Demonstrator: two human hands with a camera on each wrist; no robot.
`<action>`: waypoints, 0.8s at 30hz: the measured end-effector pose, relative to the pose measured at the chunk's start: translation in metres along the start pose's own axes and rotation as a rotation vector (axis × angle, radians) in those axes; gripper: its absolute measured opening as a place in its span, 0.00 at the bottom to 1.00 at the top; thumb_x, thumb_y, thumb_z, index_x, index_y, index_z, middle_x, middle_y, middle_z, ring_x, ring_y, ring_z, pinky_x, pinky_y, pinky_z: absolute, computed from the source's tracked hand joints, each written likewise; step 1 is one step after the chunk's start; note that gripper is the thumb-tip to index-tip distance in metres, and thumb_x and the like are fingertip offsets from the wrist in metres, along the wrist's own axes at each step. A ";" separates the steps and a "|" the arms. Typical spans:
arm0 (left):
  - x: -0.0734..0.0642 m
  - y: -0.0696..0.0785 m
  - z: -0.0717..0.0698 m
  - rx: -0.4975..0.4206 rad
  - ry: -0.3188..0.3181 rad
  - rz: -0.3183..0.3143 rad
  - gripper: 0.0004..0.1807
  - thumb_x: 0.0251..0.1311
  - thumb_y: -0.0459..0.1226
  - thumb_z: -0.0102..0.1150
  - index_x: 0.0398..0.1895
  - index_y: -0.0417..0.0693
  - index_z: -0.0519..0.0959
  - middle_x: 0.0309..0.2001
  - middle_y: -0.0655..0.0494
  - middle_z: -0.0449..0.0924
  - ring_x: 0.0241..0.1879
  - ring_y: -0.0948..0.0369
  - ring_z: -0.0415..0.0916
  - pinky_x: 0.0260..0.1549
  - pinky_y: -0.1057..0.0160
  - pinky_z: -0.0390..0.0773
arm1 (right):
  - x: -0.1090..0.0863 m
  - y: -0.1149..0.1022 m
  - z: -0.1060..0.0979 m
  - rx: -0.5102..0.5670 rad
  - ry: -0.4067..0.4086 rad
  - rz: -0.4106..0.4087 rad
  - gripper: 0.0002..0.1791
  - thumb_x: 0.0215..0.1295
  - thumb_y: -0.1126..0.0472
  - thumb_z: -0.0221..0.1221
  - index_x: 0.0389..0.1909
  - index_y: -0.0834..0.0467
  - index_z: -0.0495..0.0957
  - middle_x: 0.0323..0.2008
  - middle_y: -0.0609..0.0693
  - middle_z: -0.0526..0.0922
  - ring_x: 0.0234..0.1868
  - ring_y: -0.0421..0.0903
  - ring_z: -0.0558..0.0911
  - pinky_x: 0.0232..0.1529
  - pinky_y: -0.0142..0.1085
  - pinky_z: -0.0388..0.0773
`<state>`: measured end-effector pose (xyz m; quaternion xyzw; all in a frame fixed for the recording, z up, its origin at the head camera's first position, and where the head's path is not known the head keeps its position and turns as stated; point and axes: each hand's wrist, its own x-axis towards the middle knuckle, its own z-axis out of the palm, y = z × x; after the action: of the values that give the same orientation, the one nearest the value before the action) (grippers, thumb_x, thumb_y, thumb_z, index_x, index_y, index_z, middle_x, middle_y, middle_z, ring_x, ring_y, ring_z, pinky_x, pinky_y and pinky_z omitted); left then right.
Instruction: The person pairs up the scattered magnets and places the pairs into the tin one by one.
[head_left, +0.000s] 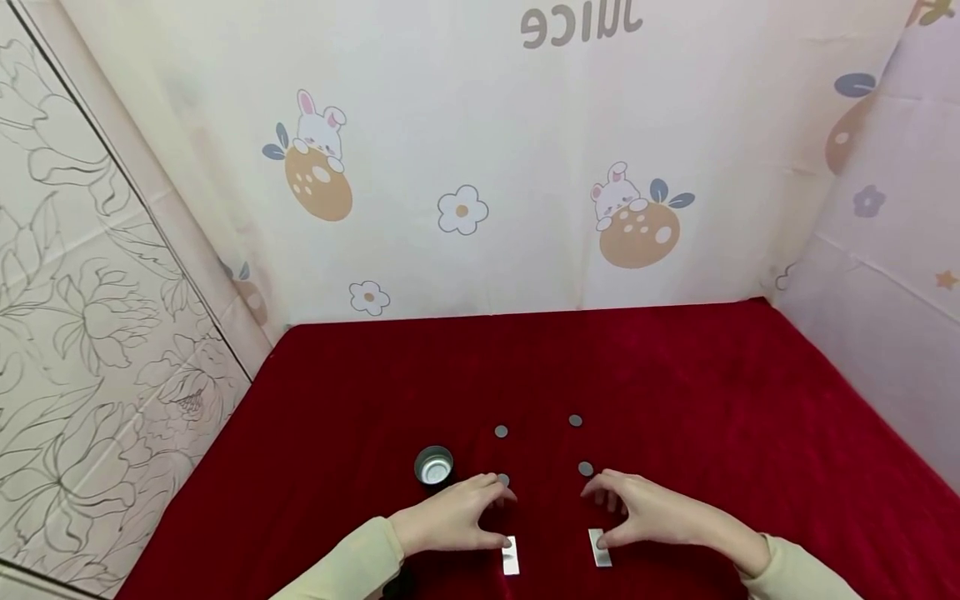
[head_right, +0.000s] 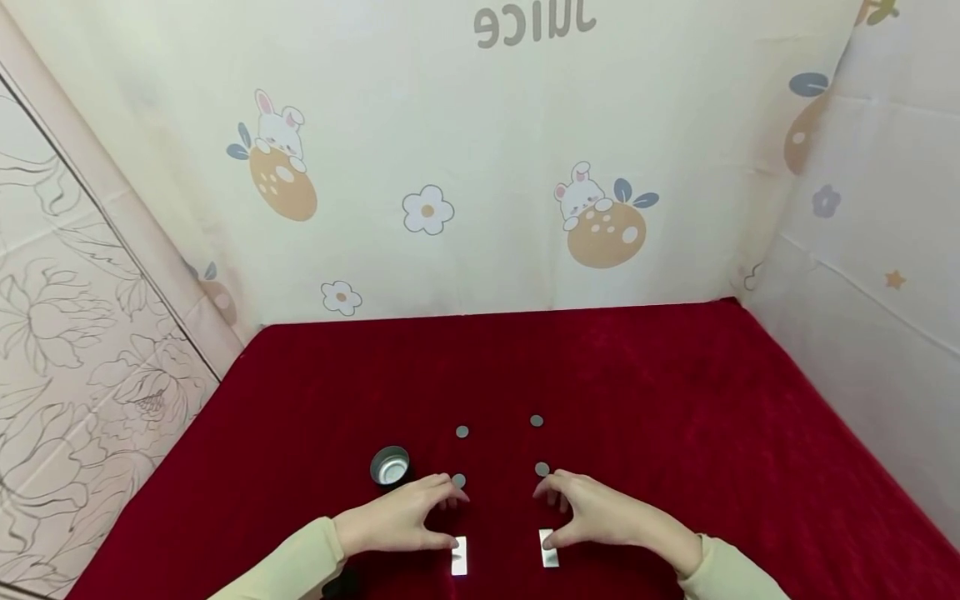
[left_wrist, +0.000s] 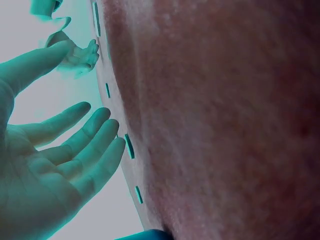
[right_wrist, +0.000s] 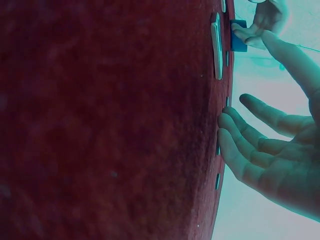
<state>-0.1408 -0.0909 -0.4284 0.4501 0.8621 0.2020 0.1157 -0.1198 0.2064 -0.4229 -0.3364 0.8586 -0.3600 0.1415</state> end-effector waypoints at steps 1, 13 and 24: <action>0.000 0.000 0.000 -0.009 -0.013 -0.005 0.22 0.53 0.47 0.59 0.49 0.48 0.72 0.39 0.64 0.69 0.38 0.72 0.68 0.36 0.78 0.69 | 0.000 0.000 0.000 0.002 -0.009 0.000 0.24 0.48 0.51 0.64 0.43 0.59 0.72 0.34 0.42 0.72 0.32 0.35 0.70 0.30 0.30 0.71; 0.001 0.001 0.007 -0.041 -0.087 0.029 0.24 0.46 0.51 0.63 0.42 0.48 0.72 0.33 0.66 0.68 0.32 0.74 0.65 0.31 0.81 0.66 | -0.001 -0.003 0.009 -0.018 -0.050 -0.002 0.25 0.40 0.54 0.68 0.40 0.55 0.70 0.33 0.39 0.68 0.30 0.32 0.68 0.30 0.27 0.69; 0.003 0.006 0.015 0.026 -0.089 0.040 0.22 0.41 0.50 0.67 0.37 0.48 0.72 0.30 0.67 0.65 0.30 0.75 0.60 0.30 0.81 0.64 | -0.002 -0.004 0.014 -0.066 -0.059 0.013 0.23 0.38 0.60 0.69 0.35 0.54 0.68 0.31 0.38 0.66 0.30 0.31 0.66 0.29 0.26 0.68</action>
<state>-0.1323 -0.0817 -0.4388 0.4772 0.8495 0.1727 0.1440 -0.1093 0.1979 -0.4299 -0.3458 0.8676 -0.3207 0.1577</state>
